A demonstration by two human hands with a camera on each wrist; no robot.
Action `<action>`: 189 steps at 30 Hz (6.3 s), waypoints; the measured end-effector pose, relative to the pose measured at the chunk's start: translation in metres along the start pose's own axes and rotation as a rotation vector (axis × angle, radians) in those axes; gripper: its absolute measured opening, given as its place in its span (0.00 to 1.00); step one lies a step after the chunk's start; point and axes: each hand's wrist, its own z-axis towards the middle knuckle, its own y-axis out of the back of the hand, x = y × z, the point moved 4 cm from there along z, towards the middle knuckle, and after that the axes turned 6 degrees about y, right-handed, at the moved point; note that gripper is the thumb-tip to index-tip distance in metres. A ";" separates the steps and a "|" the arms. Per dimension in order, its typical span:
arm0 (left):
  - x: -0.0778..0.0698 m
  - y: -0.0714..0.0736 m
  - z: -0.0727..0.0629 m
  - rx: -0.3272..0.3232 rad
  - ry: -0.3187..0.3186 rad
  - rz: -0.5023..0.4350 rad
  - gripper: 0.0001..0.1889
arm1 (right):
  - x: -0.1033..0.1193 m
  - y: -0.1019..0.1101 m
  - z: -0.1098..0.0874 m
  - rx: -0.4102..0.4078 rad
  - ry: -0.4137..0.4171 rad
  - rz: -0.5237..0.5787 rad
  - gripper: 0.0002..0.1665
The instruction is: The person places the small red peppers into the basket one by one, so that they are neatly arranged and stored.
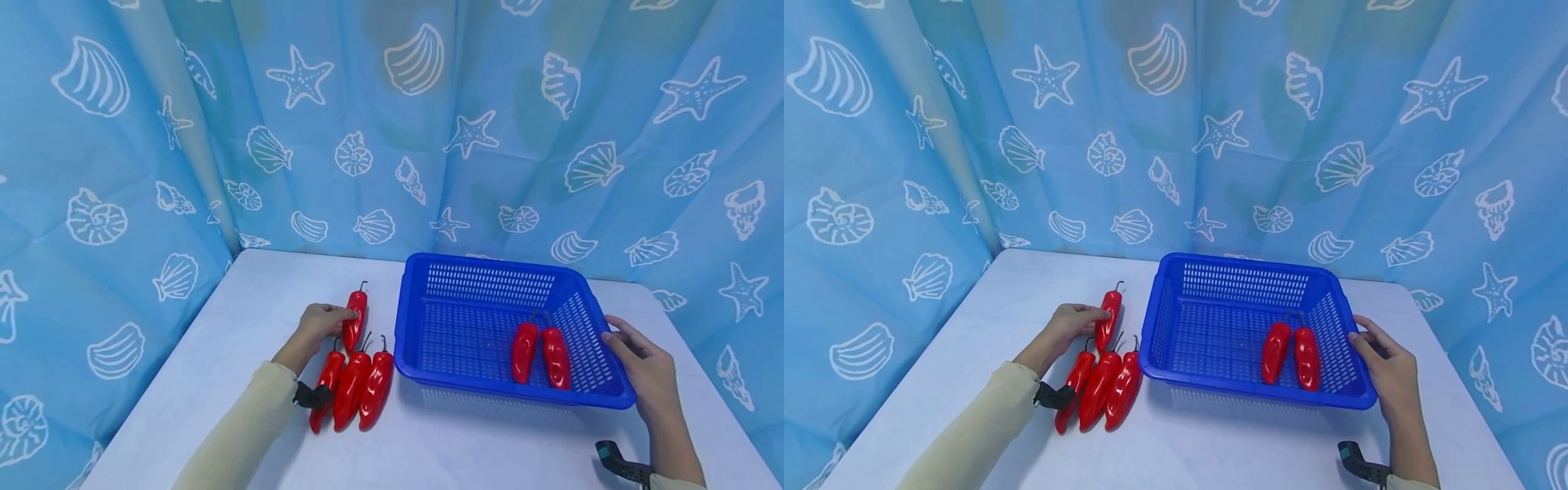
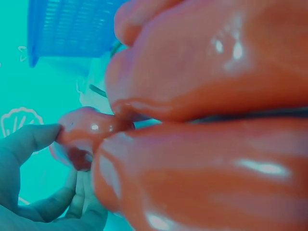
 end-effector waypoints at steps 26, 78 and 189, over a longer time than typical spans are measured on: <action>-0.027 0.003 -0.036 0.146 -0.106 -0.128 0.32 | 0.002 0.000 0.000 0.011 0.030 -0.014 0.40; -0.064 -0.040 -0.081 0.324 -0.180 -0.163 0.30 | 0.004 0.001 -0.002 0.013 0.033 -0.013 0.40; -0.085 -0.202 -0.099 0.344 0.008 0.111 0.21 | 0.003 0.006 0.001 0.010 -0.006 -0.036 0.38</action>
